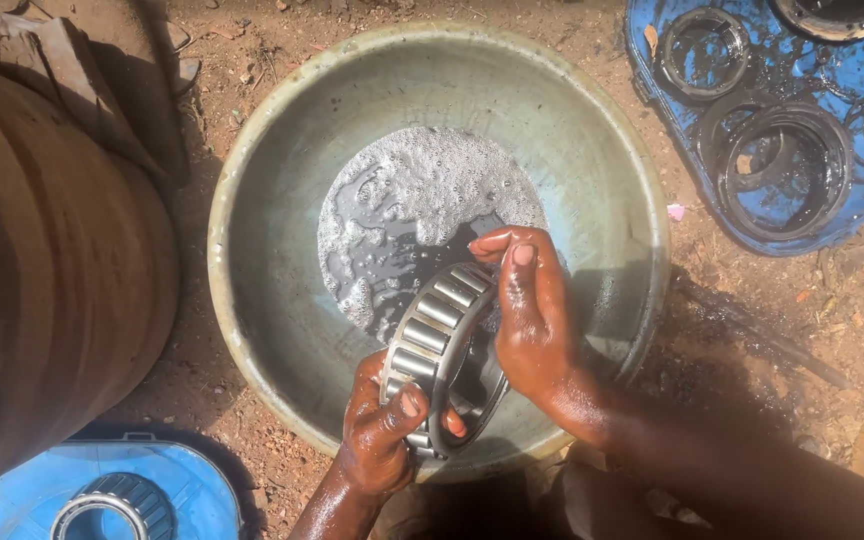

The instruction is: Cleaning a large automotive bearing in a basin of solvent using a scrubbing pad.

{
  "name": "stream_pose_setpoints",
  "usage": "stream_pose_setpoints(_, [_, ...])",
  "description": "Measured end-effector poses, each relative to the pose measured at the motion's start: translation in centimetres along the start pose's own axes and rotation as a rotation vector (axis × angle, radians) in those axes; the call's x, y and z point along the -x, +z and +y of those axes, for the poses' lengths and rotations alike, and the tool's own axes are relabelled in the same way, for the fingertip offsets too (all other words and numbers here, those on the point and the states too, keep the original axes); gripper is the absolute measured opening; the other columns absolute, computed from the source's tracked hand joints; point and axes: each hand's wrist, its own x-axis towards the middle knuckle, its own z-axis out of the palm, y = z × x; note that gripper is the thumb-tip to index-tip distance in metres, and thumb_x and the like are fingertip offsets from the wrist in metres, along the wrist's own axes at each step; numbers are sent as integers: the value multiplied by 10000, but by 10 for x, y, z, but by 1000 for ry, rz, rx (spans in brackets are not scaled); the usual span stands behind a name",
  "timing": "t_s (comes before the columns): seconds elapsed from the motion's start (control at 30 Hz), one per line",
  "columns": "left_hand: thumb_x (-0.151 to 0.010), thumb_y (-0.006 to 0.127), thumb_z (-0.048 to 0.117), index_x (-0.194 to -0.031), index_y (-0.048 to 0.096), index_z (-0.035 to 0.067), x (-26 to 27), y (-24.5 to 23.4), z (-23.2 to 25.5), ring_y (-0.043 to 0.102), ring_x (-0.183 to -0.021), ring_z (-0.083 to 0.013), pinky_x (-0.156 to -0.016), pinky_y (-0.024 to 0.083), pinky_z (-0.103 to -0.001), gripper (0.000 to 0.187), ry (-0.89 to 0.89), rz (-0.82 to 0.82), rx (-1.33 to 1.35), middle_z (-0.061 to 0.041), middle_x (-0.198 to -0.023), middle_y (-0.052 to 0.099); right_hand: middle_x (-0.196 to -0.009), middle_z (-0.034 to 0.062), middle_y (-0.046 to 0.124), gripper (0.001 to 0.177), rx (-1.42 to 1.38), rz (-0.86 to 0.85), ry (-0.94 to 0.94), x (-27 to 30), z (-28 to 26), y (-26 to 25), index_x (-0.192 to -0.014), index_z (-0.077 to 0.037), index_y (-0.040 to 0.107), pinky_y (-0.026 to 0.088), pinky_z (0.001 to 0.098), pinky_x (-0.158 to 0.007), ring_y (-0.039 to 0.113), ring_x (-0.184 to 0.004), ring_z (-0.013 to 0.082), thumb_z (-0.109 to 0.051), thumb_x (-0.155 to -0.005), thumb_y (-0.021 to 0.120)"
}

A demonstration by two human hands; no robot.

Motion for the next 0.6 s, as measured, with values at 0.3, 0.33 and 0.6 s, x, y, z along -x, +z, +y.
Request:
stream_pose_setpoints(0.3, [-741,905,476,-1137,641,-87,2,-6,11,665,-765,-153,-681,532,-297,737,13,-281,-92,-93,-849,696,-1183,140,662,380,352,-360,-666,-1,-36,-5,-1187,1,617,529,396,-988,685,-1099,279,-295,-1150,381])
stream_pose_setpoints(0.33, [-733,937,406,-1130,634,-88,2,-8,12,658,-774,-152,-694,535,-300,703,9,-278,-154,-93,-856,690,-1209,148,661,383,249,-367,-485,-1,-35,-6,-1199,15,616,533,375,-987,678,-1090,241,-287,-1147,387])
stream_pose_setpoints(0.6, [-688,890,293,-1230,611,-50,5,-9,-12,683,-730,-189,-685,577,-329,699,-75,-61,91,-132,-899,717,-1059,105,689,397,-118,-229,129,-14,-3,-10,-1109,13,666,483,300,-972,625,-1043,157,-346,-1084,497])
